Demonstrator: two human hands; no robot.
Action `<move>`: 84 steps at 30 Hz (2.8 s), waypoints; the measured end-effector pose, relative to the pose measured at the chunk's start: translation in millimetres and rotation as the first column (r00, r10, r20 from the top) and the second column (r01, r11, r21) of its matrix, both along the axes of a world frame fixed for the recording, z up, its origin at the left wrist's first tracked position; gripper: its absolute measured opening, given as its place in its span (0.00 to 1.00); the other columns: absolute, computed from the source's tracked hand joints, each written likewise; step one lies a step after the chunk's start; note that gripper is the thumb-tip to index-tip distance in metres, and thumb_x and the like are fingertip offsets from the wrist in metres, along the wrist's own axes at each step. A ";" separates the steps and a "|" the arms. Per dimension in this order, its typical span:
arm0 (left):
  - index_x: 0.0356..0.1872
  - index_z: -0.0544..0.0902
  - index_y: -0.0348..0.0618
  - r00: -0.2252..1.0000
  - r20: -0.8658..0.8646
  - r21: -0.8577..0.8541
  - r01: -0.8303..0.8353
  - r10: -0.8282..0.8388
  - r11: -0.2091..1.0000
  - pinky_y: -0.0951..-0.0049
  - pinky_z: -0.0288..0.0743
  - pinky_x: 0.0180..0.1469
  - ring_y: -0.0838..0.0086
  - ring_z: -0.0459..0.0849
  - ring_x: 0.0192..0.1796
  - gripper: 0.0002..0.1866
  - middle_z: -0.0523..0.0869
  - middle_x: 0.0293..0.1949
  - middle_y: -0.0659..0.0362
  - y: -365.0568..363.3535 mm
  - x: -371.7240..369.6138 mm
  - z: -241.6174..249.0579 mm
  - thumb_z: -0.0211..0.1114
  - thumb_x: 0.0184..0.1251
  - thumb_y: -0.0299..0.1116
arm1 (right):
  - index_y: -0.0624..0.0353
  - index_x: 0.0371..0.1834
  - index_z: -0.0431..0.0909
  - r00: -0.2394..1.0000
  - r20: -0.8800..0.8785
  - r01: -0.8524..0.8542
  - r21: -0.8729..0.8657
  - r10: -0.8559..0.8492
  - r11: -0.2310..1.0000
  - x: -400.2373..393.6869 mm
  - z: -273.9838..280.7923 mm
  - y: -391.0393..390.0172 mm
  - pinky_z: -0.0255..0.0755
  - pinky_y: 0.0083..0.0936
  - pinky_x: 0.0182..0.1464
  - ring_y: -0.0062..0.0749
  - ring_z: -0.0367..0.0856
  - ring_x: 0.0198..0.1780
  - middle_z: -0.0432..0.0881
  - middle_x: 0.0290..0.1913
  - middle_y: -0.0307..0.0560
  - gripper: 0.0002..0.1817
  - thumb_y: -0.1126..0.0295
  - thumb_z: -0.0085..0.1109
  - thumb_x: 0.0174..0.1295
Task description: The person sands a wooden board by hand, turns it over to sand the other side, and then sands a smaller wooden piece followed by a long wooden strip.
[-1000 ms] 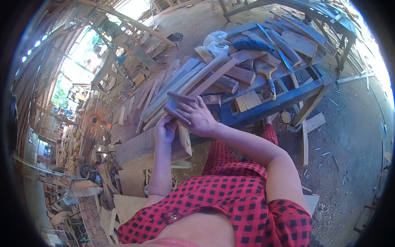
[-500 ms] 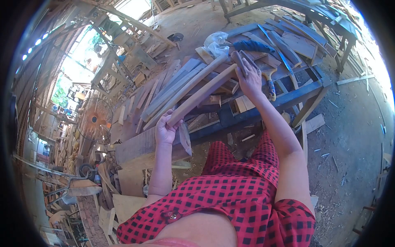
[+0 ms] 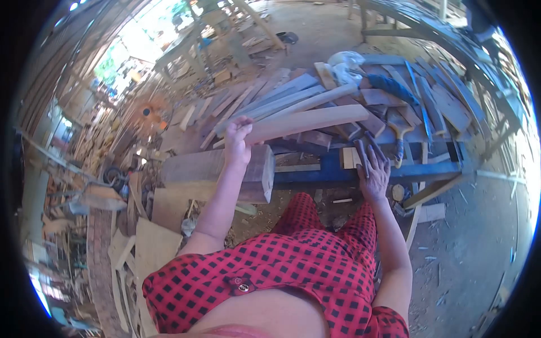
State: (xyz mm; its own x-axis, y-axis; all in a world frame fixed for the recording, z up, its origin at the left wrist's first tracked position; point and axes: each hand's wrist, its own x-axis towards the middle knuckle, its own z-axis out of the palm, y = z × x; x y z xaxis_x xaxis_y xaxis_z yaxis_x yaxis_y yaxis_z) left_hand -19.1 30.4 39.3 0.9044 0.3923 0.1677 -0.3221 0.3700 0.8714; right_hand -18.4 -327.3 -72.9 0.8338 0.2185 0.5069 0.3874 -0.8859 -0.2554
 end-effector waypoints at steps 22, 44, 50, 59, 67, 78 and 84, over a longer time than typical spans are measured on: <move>0.46 0.70 0.44 0.979 -0.017 0.077 -0.202 0.204 0.976 0.64 0.83 0.22 0.68 0.80 0.38 0.16 0.77 0.40 0.57 105.9 65.2 -7.6 0.58 0.55 0.21 | 0.49 0.65 0.68 0.997 0.040 0.064 -0.061 -0.061 0.996 8.4 -23.6 2.9 0.47 0.54 0.67 0.40 0.62 0.69 0.68 0.67 0.42 0.25 0.54 0.45 0.66; 0.46 0.78 0.41 0.961 0.273 0.958 -0.267 -0.043 0.108 0.60 0.65 0.59 0.56 0.75 0.54 0.20 0.80 0.45 0.51 -13.0 21.9 43.4 0.68 0.50 0.32 | 0.54 0.59 0.73 0.989 -0.133 0.115 0.455 -0.060 0.883 -10.0 4.7 13.9 0.48 0.49 0.67 0.47 0.65 0.65 0.76 0.57 0.50 0.23 0.54 0.46 0.67; 0.51 0.77 0.39 0.850 -0.160 0.841 0.384 -0.501 0.383 0.64 0.70 0.58 0.64 0.75 0.57 0.25 0.78 0.51 0.52 -91.9 13.7 -2.3 0.72 0.52 0.38 | 0.65 0.58 0.73 0.842 -0.155 0.046 0.975 0.517 0.218 -26.7 44.7 46.6 0.67 0.25 0.55 0.25 0.76 0.50 0.80 0.49 0.41 0.23 0.60 0.53 0.67; 0.40 0.81 0.38 0.661 -0.193 0.589 0.669 -0.725 0.452 0.77 0.72 0.51 0.80 0.76 0.49 0.07 0.78 0.42 0.61 -129.7 23.7 -7.9 0.65 0.60 0.25 | 0.60 0.58 0.74 0.760 -0.071 0.075 0.997 0.646 0.022 -41.4 69.6 24.7 0.66 0.21 0.55 0.17 0.73 0.51 0.79 0.49 0.35 0.21 0.60 0.57 0.66; 0.43 0.79 0.38 0.508 -0.487 0.654 0.751 -0.710 0.089 0.78 0.73 0.45 0.84 0.76 0.38 0.10 0.81 0.36 0.64 -185.2 75.4 19.0 0.65 0.61 0.27 | 0.61 0.59 0.72 0.877 -0.072 0.030 0.995 0.476 0.096 -21.9 37.3 -16.0 0.70 0.24 0.52 0.19 0.74 0.50 0.80 0.48 0.38 0.21 0.64 0.59 0.65; 0.41 0.83 0.39 0.809 -0.101 0.990 0.025 -0.579 -0.138 0.66 0.75 0.49 0.62 0.84 0.45 0.14 0.86 0.39 0.50 -309.3 256.7 57.5 0.62 0.58 0.36 | 0.52 0.66 0.67 0.971 0.193 -0.199 0.305 0.145 0.931 -7.3 4.9 -44.9 0.65 0.34 0.54 0.34 0.74 0.58 0.79 0.54 0.40 0.37 0.73 0.62 0.46; 0.41 0.85 0.45 0.868 -0.130 0.982 0.046 -0.480 -0.181 0.64 0.75 0.50 0.59 0.85 0.44 0.13 0.87 0.38 0.51 -357.2 337.1 36.9 0.61 0.57 0.38 | 0.53 0.61 0.72 0.973 0.229 -0.049 0.295 -0.021 0.954 2.7 -4.2 -34.2 0.62 0.29 0.50 0.34 0.74 0.60 0.78 0.45 0.35 0.35 0.70 0.63 0.42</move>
State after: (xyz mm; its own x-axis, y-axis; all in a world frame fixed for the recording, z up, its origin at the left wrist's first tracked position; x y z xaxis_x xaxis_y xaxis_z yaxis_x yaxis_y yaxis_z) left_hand 318.0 -326.8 76.2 0.7199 -0.6492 0.2455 -0.6936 -0.6605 0.2875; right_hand -15.8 -361.5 -77.1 0.6871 0.0398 0.7255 0.4777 -0.7770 -0.4099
